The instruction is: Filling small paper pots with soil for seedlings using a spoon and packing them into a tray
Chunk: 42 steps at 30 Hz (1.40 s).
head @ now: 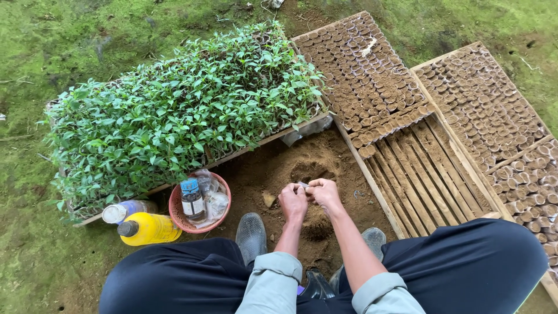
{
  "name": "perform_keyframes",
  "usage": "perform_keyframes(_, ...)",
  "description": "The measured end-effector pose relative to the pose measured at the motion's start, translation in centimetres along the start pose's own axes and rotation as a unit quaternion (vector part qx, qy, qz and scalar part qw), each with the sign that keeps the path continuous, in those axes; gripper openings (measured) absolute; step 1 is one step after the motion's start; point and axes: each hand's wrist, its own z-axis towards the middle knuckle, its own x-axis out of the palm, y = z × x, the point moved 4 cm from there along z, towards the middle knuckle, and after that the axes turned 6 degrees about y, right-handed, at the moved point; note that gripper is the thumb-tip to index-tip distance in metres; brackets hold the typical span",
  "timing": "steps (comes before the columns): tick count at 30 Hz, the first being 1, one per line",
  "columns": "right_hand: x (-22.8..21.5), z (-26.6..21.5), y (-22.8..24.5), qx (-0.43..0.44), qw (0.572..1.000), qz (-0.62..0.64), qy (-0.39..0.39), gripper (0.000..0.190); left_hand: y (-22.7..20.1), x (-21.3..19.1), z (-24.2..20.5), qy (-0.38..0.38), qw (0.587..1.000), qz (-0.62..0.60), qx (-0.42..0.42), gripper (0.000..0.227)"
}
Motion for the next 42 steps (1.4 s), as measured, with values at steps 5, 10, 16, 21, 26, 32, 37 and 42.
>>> perform_keyframes(5, 0.0, -1.3, 2.6, -0.035, 0.999, 0.034, 0.009, 0.026, 2.1, 0.9, 1.6, -0.016, 0.992, -0.115, -0.046, 0.012)
perform_keyframes(10, 0.1, -3.6, 6.3, -0.067, 0.995, 0.064, 0.039, 0.026, 4.0, 1.4, 1.9, -0.033, 0.946, -0.295, -0.127, 0.017)
perform_keyframes(16, 0.1, -5.2, 8.1, -0.082, 0.992, 0.057, 0.076, 0.027, 2.3, 2.0, 1.0, 0.123, 0.825, -0.505, -0.223, 0.017)
perform_keyframes(21, 0.1, -4.6, 7.5, -0.118, 0.99, 0.019, 0.072, 0.024, 3.9, 2.3, 3.3, 0.091, 0.792, -0.577, -0.18, 0.02)
perform_keyframes(26, -0.1, -6.6, 9.0, -0.176, 0.976, -0.109, 0.061, 0.018, 3.1, 1.5, 2.6, 0.067, 0.813, -0.554, -0.168, 0.023)
perform_keyframes(32, 0.5, -5.3, 8.0, -0.252, 0.921, -0.275, 0.115, 0.022, 5.4, 2.4, 4.3, 0.038, 0.839, -0.526, -0.136, 0.024)
perform_keyframes(37, 0.5, -3.9, 6.3, -0.244, 0.87, -0.416, 0.102, 0.03, 5.4, 2.4, 4.4, 0.032, 0.86, -0.498, -0.108, 0.027)
perform_keyframes(42, 0.3, -3.9, 6.2, -0.243, 0.866, -0.423, 0.114, 0.022, 5.1, 2.1, 4.1, 0.012, 0.862, -0.5, -0.076, 0.027)
